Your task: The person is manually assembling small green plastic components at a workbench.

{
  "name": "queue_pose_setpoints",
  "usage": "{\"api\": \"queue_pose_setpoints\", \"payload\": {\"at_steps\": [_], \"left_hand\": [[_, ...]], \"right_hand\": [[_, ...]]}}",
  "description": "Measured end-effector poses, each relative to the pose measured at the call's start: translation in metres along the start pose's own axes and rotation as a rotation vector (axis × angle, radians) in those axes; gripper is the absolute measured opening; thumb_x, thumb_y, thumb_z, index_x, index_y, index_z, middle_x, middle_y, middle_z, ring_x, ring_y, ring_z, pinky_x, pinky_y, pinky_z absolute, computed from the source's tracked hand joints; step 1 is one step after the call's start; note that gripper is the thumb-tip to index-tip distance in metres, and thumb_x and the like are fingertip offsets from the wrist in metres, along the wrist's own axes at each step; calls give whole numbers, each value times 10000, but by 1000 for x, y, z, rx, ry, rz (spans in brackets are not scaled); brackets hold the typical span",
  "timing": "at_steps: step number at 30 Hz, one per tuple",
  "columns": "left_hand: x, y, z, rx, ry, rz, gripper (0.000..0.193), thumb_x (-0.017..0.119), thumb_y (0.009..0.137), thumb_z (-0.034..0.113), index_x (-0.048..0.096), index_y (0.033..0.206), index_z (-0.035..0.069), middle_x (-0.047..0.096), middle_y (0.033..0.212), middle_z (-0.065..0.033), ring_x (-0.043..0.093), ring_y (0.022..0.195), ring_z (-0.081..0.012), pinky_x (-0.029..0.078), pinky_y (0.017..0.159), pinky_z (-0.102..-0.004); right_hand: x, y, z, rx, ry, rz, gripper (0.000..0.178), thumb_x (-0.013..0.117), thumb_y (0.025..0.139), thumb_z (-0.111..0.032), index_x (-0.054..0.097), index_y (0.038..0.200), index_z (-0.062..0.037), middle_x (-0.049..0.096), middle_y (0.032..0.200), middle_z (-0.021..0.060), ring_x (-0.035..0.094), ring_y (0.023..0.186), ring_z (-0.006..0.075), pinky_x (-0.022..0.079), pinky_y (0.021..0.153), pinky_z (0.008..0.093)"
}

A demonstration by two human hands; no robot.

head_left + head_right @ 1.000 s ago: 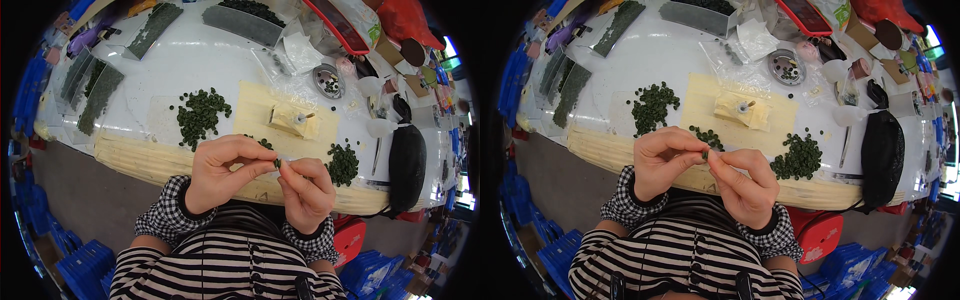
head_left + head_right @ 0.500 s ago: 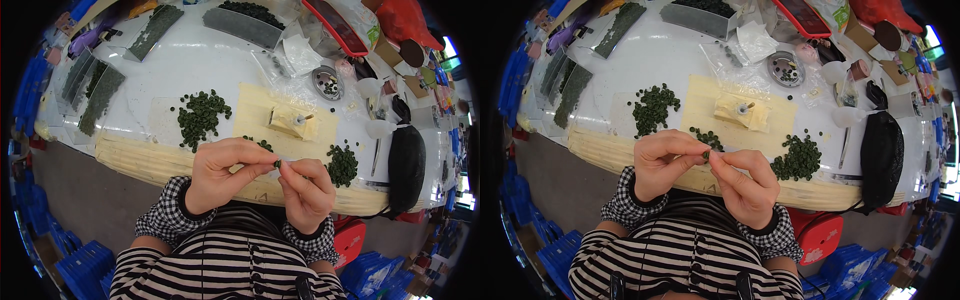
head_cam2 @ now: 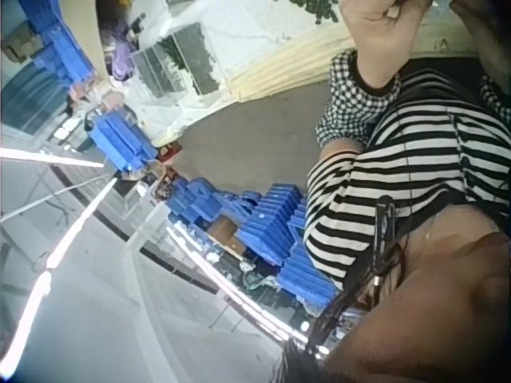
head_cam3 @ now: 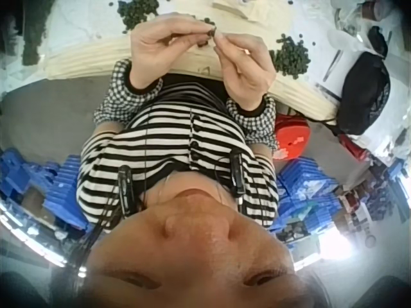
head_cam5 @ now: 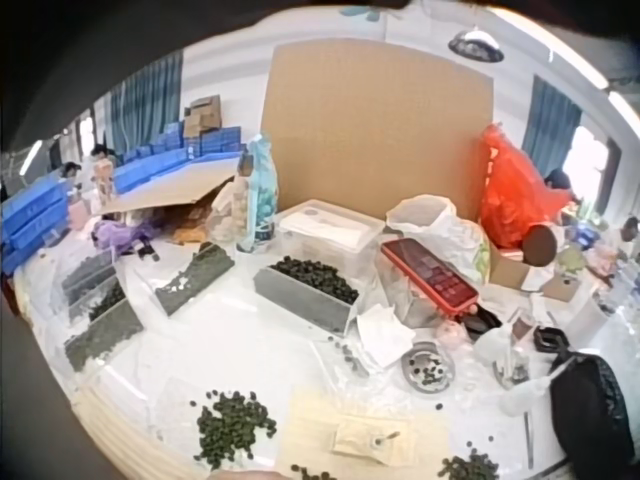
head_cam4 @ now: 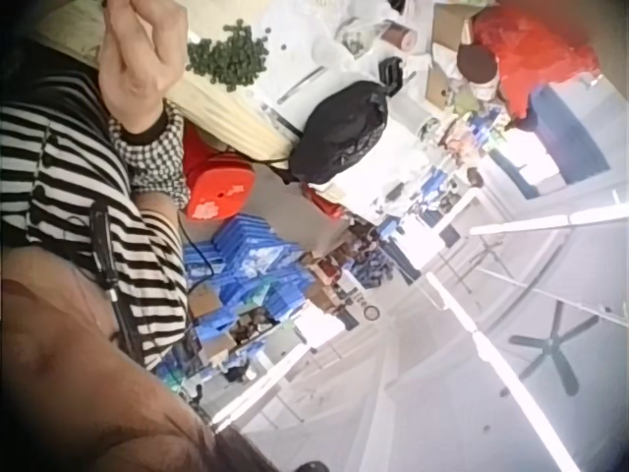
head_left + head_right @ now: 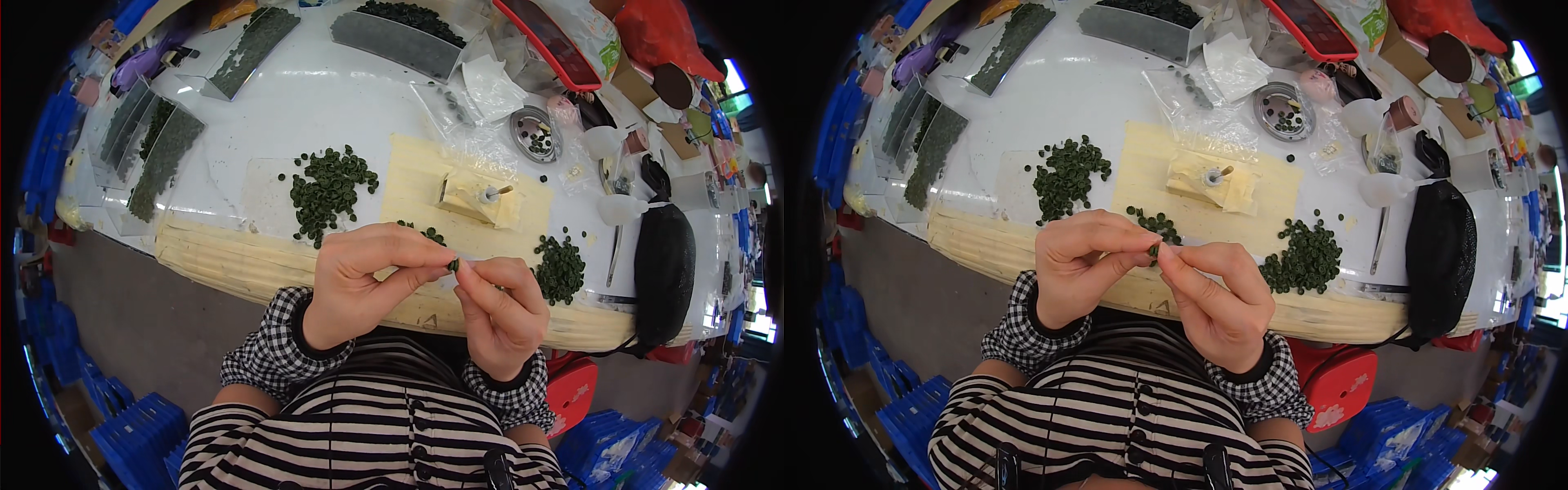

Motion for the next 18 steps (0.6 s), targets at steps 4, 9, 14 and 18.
{"api": "queue_pose_setpoints", "payload": {"at_steps": [4,9,14,18], "left_hand": [[0,0,0,3,13,4,190,673,815,-94,714,984,-17,701,906,-140,690,776,-177,559,674,-242],[0,0,0,-9,26,10,197,684,802,-93,717,978,-12,703,904,-134,687,768,-171,550,662,-242],[-3,2,4,-25,208,17,185,699,788,-75,709,963,-16,692,868,-121,664,738,-164,512,628,-247],[-9,-1,1,-42,545,-60,152,689,793,-36,691,943,-9,626,797,-97,623,667,-220,489,582,-288]], "right_hand": [[0,1,0,-2,-2,-10,366,734,701,90,730,1048,-24,663,905,84,621,762,199,498,644,277],[-1,0,1,-1,1,-34,371,730,711,90,725,1064,-25,660,920,87,622,763,200,500,649,278],[-2,2,0,92,-47,-74,351,721,744,83,717,1081,-18,647,923,100,621,761,197,503,649,264],[-7,0,5,177,-93,11,335,708,768,85,711,1088,-13,638,928,113,623,765,187,504,651,247]]}}
Point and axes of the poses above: each hand's wrist, its own y-axis towards the middle knuckle, its own x-axis out of the palm, z = x × y, the point moved 1 cm from there along y, towards the middle knuckle
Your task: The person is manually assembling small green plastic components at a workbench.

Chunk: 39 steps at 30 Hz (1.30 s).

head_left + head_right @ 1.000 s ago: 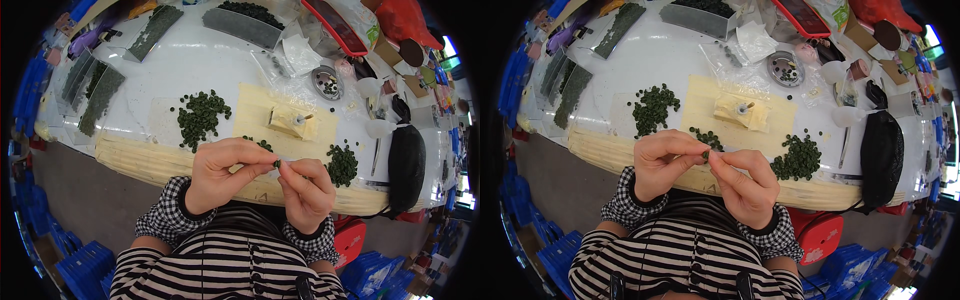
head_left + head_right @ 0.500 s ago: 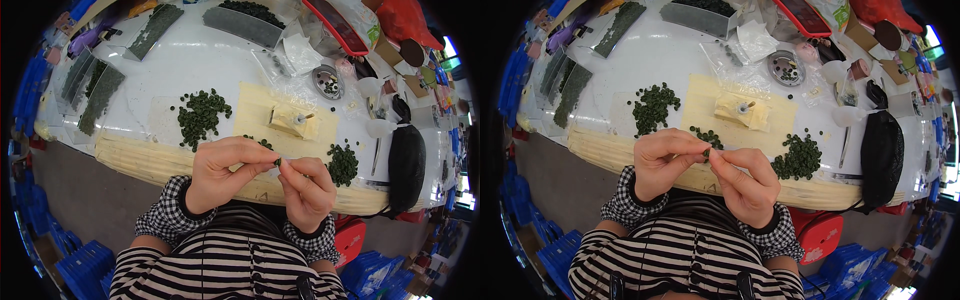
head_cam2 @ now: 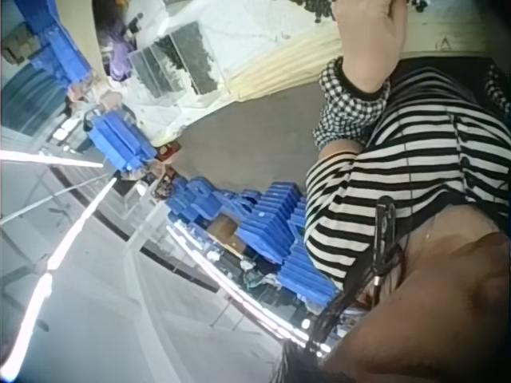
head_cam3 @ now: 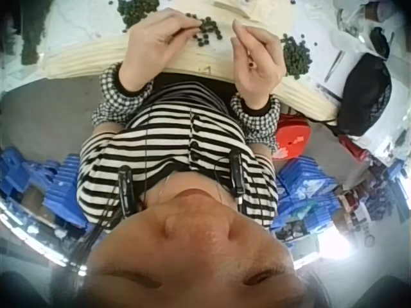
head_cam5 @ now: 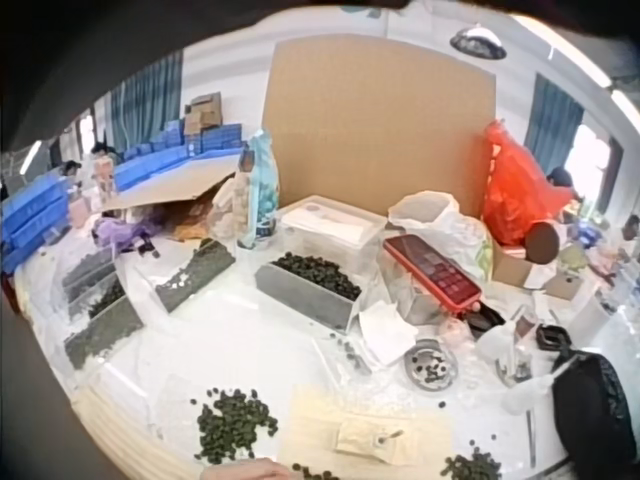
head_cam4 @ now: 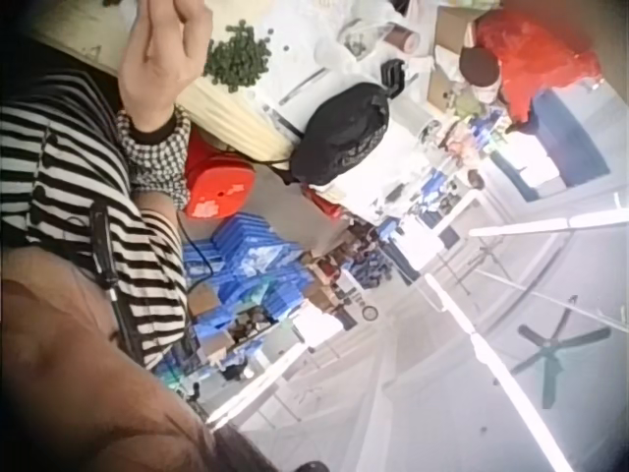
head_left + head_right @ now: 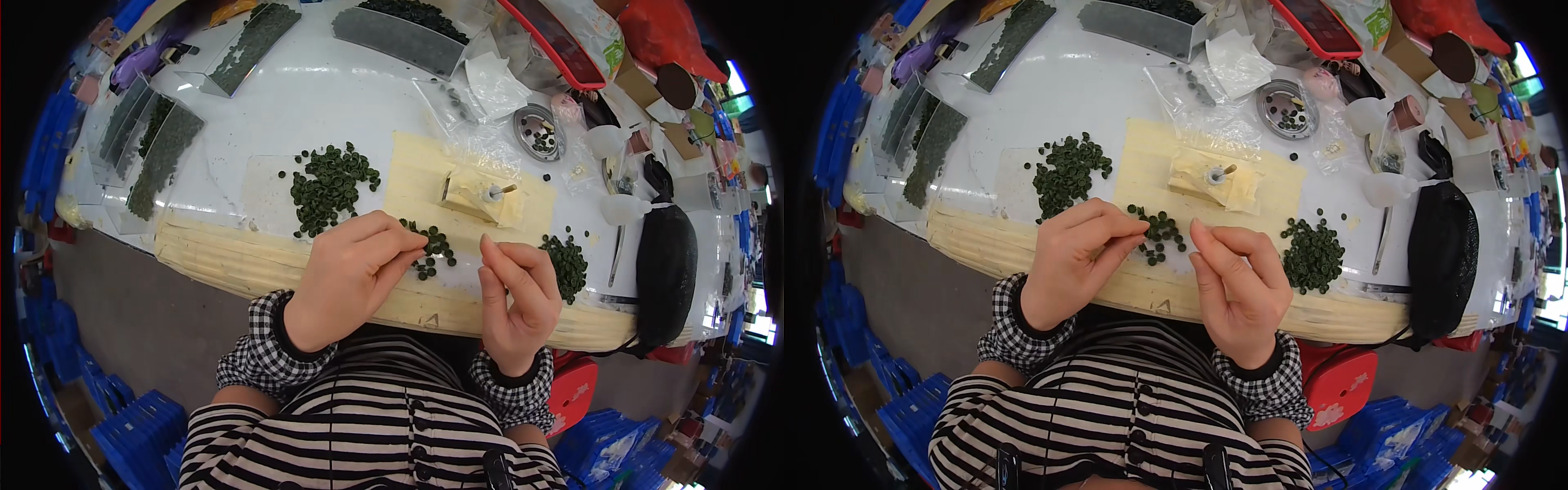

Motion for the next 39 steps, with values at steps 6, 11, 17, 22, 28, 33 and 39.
{"api": "queue_pose_setpoints", "payload": {"at_steps": [6,11,17,22,28,33,39], "left_hand": [[-6,0,-4,22,73,110,180,689,787,-63,694,957,-5,589,803,-71,549,649,-171,430,552,-262],[-41,-7,-5,-84,205,2,134,720,760,-8,674,886,-2,579,784,-86,570,685,-229,454,596,-313],[-42,-10,-8,-108,253,54,108,725,755,9,664,844,3,564,761,-83,567,689,-251,460,612,-341],[-40,-3,-15,-105,291,134,103,710,761,-3,661,851,8,550,763,-77,558,702,-250,461,622,-344],[-31,0,-17,-71,411,116,109,713,763,2,651,852,-2,526,762,-85,535,708,-252,438,621,-348],[-33,1,-17,1,466,98,120,707,782,14,634,875,-3,541,768,-84,541,691,-241,441,612,-336],[-29,-5,-5,-161,-73,305,73,648,903,58,634,940,-4,629,806,-46,563,641,-130,468,589,-253]], "right_hand": [[-9,3,5,-13,-100,67,256,710,771,72,721,1014,-7,642,875,106,602,720,188,487,635,257],[-29,-1,10,57,-280,-117,141,737,727,35,695,854,-12,624,792,75,558,748,215,453,661,303],[-23,-6,15,1,-419,-179,144,750,691,16,686,810,-32,604,759,62,519,755,242,431,679,341],[-19,-6,15,-19,-451,-141,141,748,701,13,687,820,-31,610,764,61,521,756,241,432,680,341],[-17,-5,14,-35,-425,-131,152,744,712,16,700,851,-27,617,772,62,522,755,237,432,673,336],[-18,-3,12,-38,-407,-113,153,738,722,21,704,867,-15,619,766,66,528,742,225,432,666,324],[-21,13,4,-40,-327,-20,121,721,772,25,701,890,5,625,762,82,543,707,209,430,650,300]]}}
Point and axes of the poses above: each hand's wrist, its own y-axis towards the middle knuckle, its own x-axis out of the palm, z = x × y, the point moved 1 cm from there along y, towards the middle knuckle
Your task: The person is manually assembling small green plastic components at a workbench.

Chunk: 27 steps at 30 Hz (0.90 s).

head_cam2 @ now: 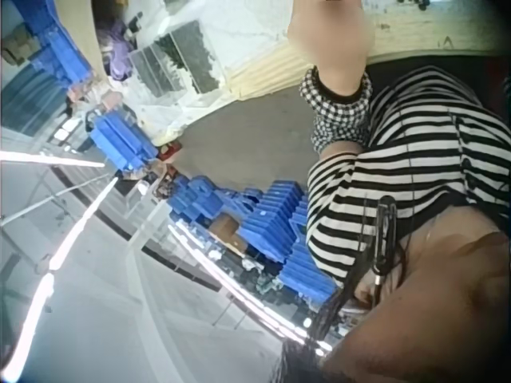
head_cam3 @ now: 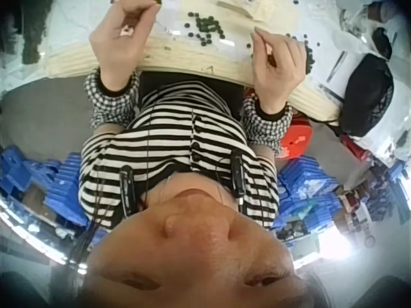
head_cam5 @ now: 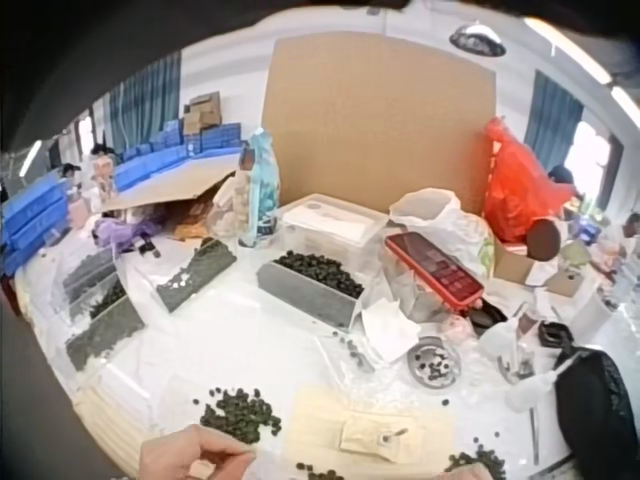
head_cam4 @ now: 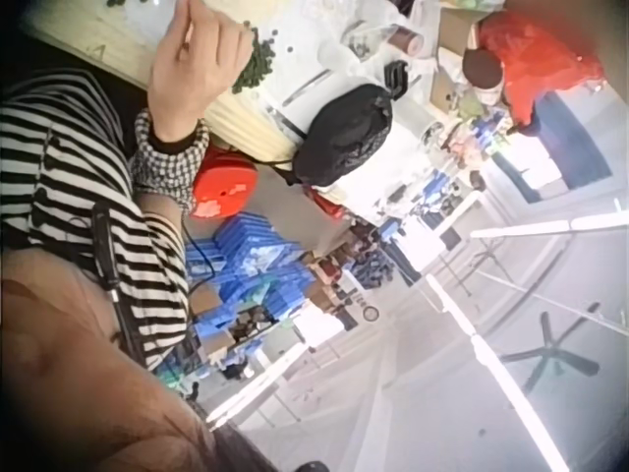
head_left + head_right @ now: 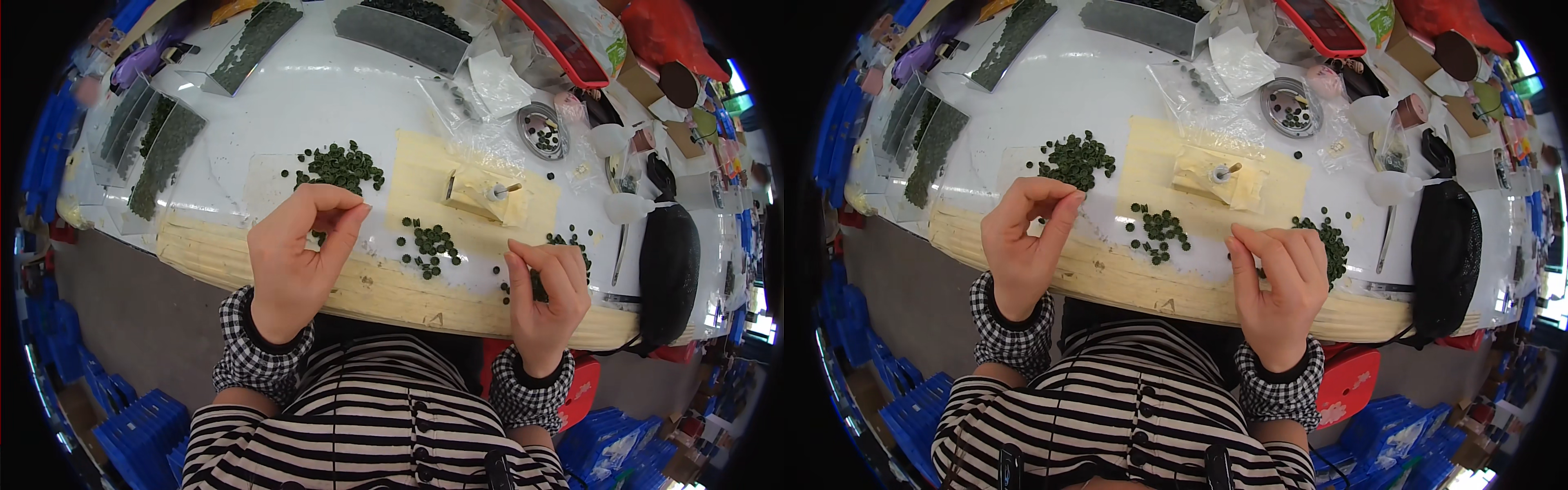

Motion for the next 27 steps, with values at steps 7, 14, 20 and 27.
{"api": "queue_pose_setpoints", "payload": {"at_steps": [7,14,20,27], "left_hand": [[24,-10,4,-533,-1237,-336,195,568,984,146,634,1107,9,648,881,-24,595,784,-76,495,708,-200],[44,-8,-2,-834,-1475,-378,267,532,1000,155,583,1208,-4,657,971,-52,619,845,-73,526,758,-185],[44,-9,-4,-818,-1496,-409,293,544,992,148,577,1240,-5,672,1032,-82,646,896,-88,541,809,-193],[48,-13,-1,-772,-1384,-430,267,541,995,157,597,1192,-14,681,1018,-98,657,876,-107,553,794,-216]], "right_hand": [[5,41,8,0,-18,84,134,714,790,-13,684,920,-24,638,812,80,569,752,237,446,676,324],[15,48,13,-4,73,21,105,715,795,-29,682,893,-12,637,825,78,573,773,235,451,691,321],[-1,46,-1,-26,83,222,143,743,766,4,691,900,3,631,814,87,583,765,209,454,705,281],[-10,33,-21,-3,447,189,92,681,829,16,658,917,27,612,872,93,565,795,183,448,736,281]]}}
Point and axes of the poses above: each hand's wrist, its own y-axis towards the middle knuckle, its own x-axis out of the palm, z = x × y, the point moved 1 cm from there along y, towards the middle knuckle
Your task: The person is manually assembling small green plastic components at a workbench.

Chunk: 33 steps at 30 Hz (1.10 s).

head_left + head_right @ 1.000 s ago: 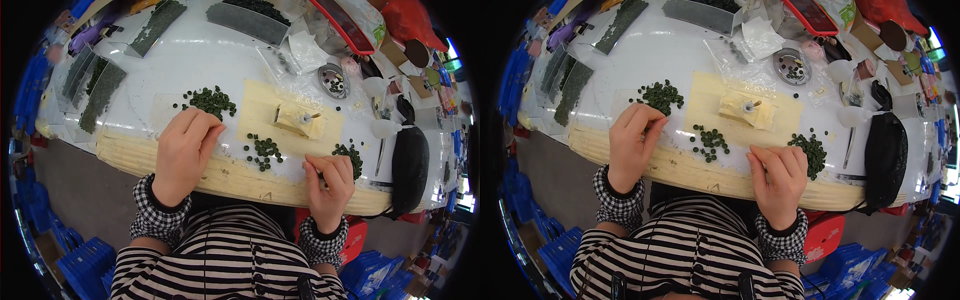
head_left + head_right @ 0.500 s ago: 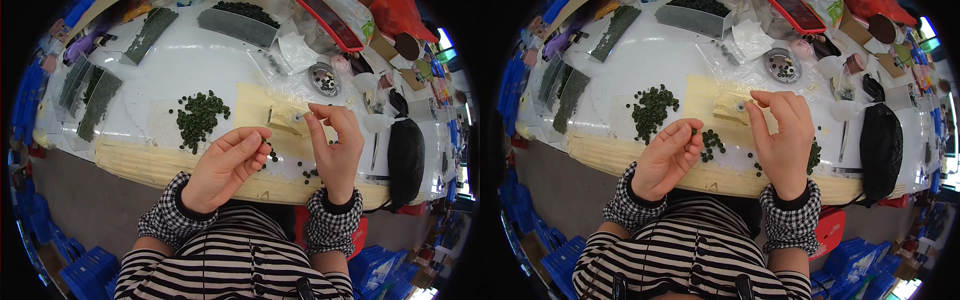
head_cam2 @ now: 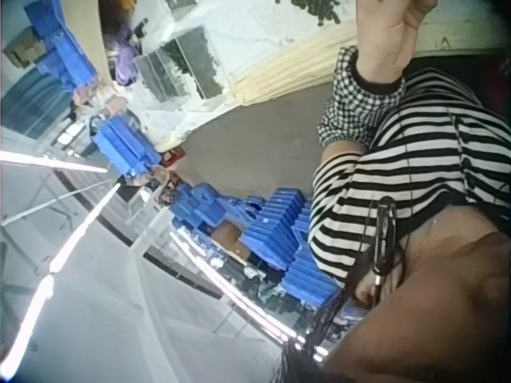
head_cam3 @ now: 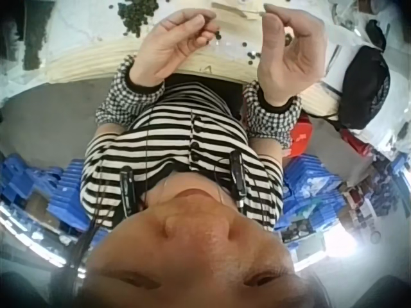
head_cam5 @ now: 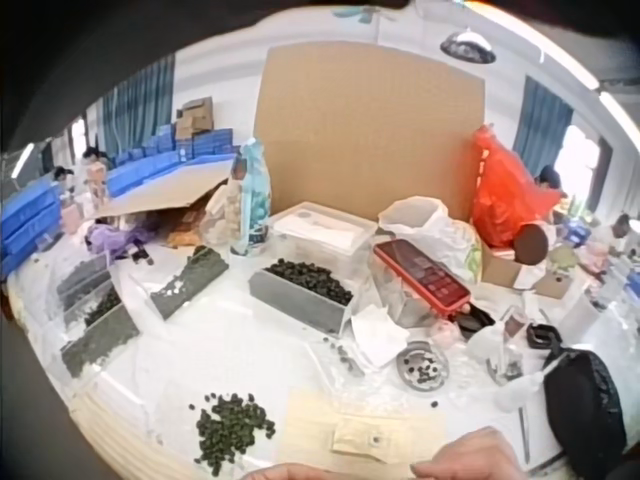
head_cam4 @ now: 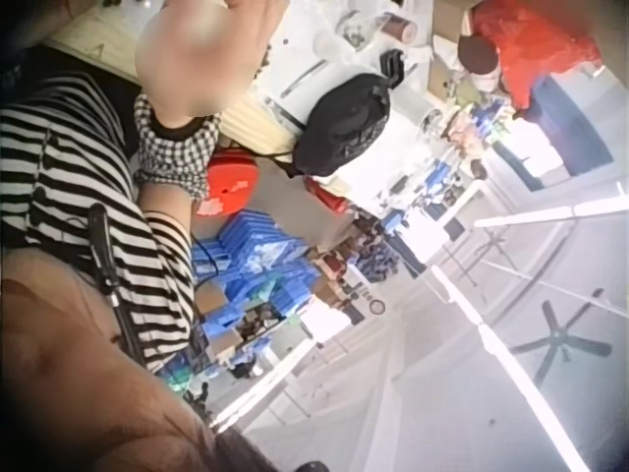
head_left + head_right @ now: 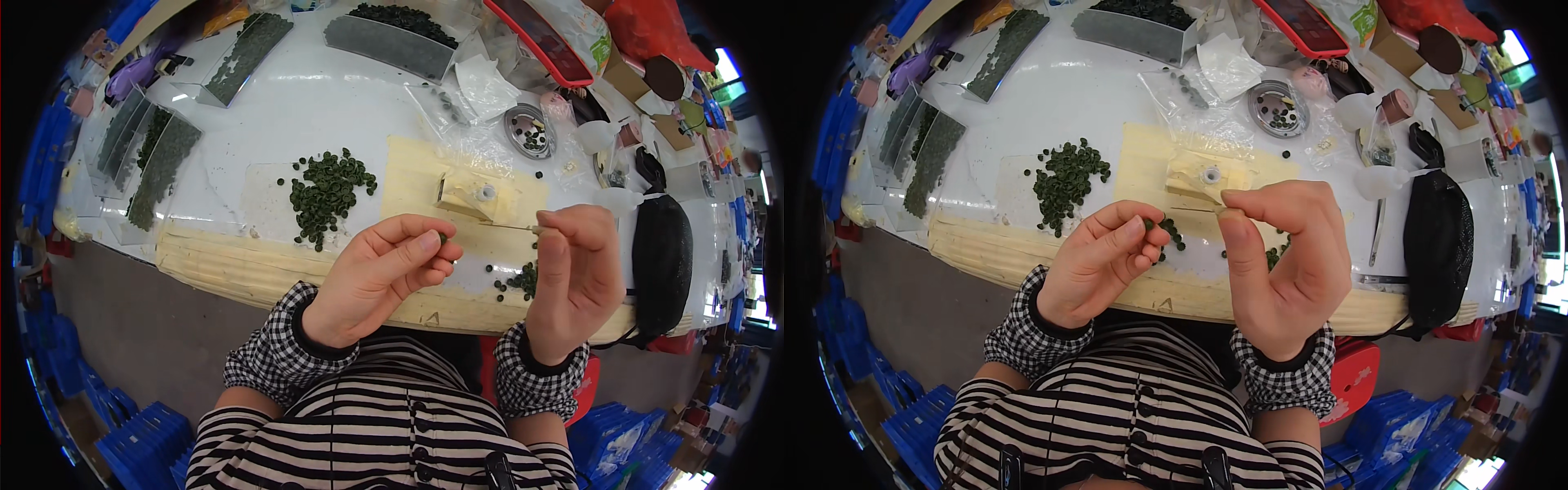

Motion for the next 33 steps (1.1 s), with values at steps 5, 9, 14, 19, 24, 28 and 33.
{"api": "queue_pose_setpoints", "payload": {"at_steps": [5,9,14,19,24,28,33], "left_hand": [[2,0,2,-24,204,-32,255,541,998,196,622,1109,-18,686,918,-99,640,762,-106,534,705,-232],[2,-1,4,15,346,-29,268,553,992,212,643,1071,-27,684,935,-97,643,768,-111,541,693,-248],[1,-1,3,54,403,-19,276,559,989,211,646,1100,-26,680,986,-102,647,782,-114,550,692,-250],[0,-1,2,63,417,-16,278,561,988,210,648,1108,-25,679,998,-103,646,785,-110,550,690,-244],[1,-2,2,72,410,-7,273,561,988,210,648,1098,-24,686,951,-95,643,770,-105,547,692,-241],[2,-2,5,70,409,-14,262,563,987,209,645,1086,-19,691,894,-79,644,754,-100,544,694,-236],[7,-5,7,77,371,56,225,571,981,153,650,1089,-29,697,935,-96,657,798,-112,551,749,-241]], "right_hand": [[12,-7,8,152,280,-162,83,603,920,-30,580,976,27,608,935,102,611,830,160,491,773,267],[17,-7,7,209,343,-244,75,557,958,-42,554,978,31,615,915,90,662,808,144,525,728,247],[18,-8,8,222,333,-259,73,565,956,-39,552,964,32,619,895,85,675,786,148,532,703,243],[17,-8,8,211,322,-279,72,572,951,-36,554,960,33,619,894,88,675,787,148,536,706,244],[17,-8,8,232,351,-280,81,559,962,-48,547,968,33,620,907,87,670,796,145,532,718,245],[14,-5,11,260,357,-151,98,543,976,-70,540,982,28,623,895,78,657,826,133,519,751,246],[14,5,31,-58,-235,8,61,658,874,-22,604,889,1,612,841,98,615,743,220,480,672,294]]}}
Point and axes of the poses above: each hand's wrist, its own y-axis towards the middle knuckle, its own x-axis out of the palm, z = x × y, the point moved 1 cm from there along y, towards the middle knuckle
